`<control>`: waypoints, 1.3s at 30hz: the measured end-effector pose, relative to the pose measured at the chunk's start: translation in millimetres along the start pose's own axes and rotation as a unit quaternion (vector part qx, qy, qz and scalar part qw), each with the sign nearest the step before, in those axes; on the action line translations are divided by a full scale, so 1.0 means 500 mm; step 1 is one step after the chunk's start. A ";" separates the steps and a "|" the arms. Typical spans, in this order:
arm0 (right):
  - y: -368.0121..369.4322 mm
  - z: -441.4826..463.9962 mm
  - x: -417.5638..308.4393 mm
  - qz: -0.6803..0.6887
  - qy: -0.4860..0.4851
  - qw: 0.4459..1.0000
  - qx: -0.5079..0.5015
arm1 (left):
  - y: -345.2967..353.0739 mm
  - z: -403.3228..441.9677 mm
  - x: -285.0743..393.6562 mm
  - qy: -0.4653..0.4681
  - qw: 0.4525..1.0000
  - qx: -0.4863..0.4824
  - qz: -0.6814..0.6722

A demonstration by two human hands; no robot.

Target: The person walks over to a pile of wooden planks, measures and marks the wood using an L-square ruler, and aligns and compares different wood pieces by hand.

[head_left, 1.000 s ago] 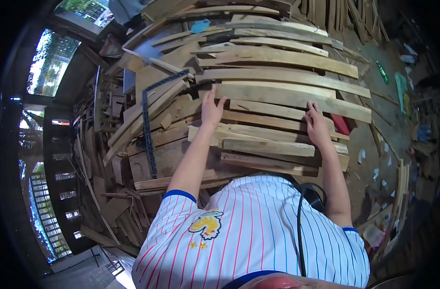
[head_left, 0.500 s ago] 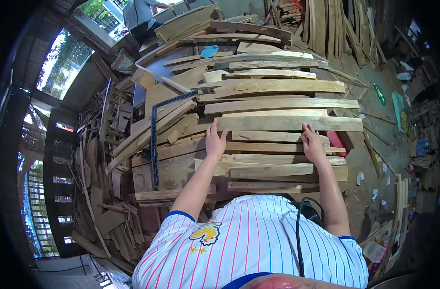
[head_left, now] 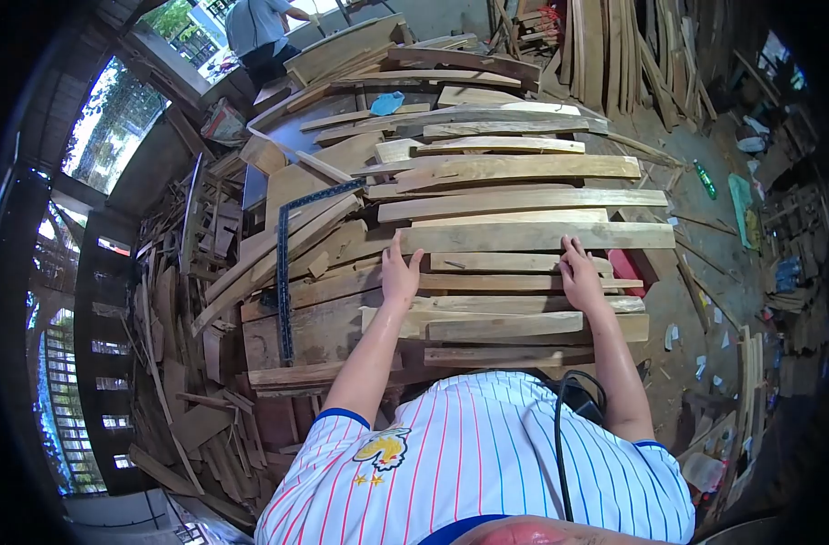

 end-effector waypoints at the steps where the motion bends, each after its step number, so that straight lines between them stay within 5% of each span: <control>1: 0.000 0.000 -0.002 -0.001 0.003 1.000 -0.003 | -0.001 0.000 0.002 -0.001 1.000 0.002 -0.002; 24: -0.003 0.030 0.013 -0.086 -0.026 0.995 0.035 | -0.013 -0.006 0.025 -0.001 0.999 -0.032 -0.001; 29: 0.000 0.026 0.009 -0.079 -0.015 0.996 0.038 | -0.016 -0.017 0.028 -0.010 1.000 -0.011 0.021; 32: -0.002 0.028 0.013 -0.087 -0.010 0.995 0.044 | -0.057 -0.007 0.071 0.103 0.976 0.117 0.154; 34: -0.001 0.025 0.015 -0.097 -0.024 0.995 0.027 | -0.123 0.047 0.123 0.137 0.986 0.026 -0.093; 35: 0.002 0.025 0.019 -0.100 -0.031 0.994 0.039 | -0.216 0.020 0.216 0.040 0.984 -0.049 -0.167; 36: 0.004 0.024 0.019 -0.094 -0.033 0.994 0.046 | -0.279 0.022 0.266 0.122 0.910 -0.092 -0.384; 39: 0.003 0.026 0.019 -0.085 -0.042 0.994 0.057 | -0.578 -0.113 0.445 0.366 0.853 0.094 -0.359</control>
Point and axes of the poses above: each hand's wrist, its own z-axis towards the middle knuckle, its own y-axis out of the palm, x = y × z, the point moved 5 cm from there along z, towards the middle knuckle, and after that the axes turned 14 degrees about -y, right-handed, at the moved point
